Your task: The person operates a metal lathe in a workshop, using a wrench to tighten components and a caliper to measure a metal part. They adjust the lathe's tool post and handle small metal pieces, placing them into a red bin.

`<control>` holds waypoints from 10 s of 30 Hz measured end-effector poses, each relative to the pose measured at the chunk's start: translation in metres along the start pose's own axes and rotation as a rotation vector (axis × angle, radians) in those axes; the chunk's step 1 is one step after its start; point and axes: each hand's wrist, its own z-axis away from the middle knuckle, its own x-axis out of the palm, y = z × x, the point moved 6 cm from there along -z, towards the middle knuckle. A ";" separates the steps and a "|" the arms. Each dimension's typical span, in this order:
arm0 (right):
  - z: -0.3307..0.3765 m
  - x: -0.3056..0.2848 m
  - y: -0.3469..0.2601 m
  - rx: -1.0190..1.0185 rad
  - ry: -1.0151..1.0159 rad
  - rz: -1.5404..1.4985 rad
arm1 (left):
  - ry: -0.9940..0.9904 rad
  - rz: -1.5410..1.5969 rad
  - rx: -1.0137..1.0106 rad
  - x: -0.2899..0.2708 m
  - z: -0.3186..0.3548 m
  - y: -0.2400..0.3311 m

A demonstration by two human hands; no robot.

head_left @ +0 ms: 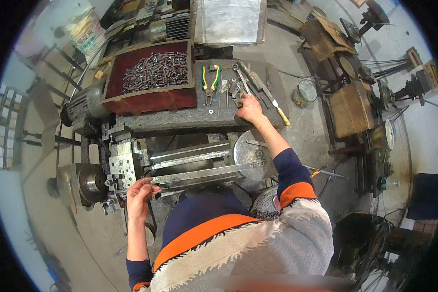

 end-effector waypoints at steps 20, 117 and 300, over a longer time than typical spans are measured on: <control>0.041 -0.056 0.055 0.235 0.206 -0.061 | -0.013 -0.025 -0.032 0.003 -0.004 0.002; -0.030 0.013 -0.011 -0.044 -0.164 0.190 | 0.388 -1.383 0.123 -0.144 0.005 0.075; 0.133 0.065 -0.464 -0.798 -0.337 -0.327 | -0.110 -1.255 0.039 -0.182 -0.030 0.049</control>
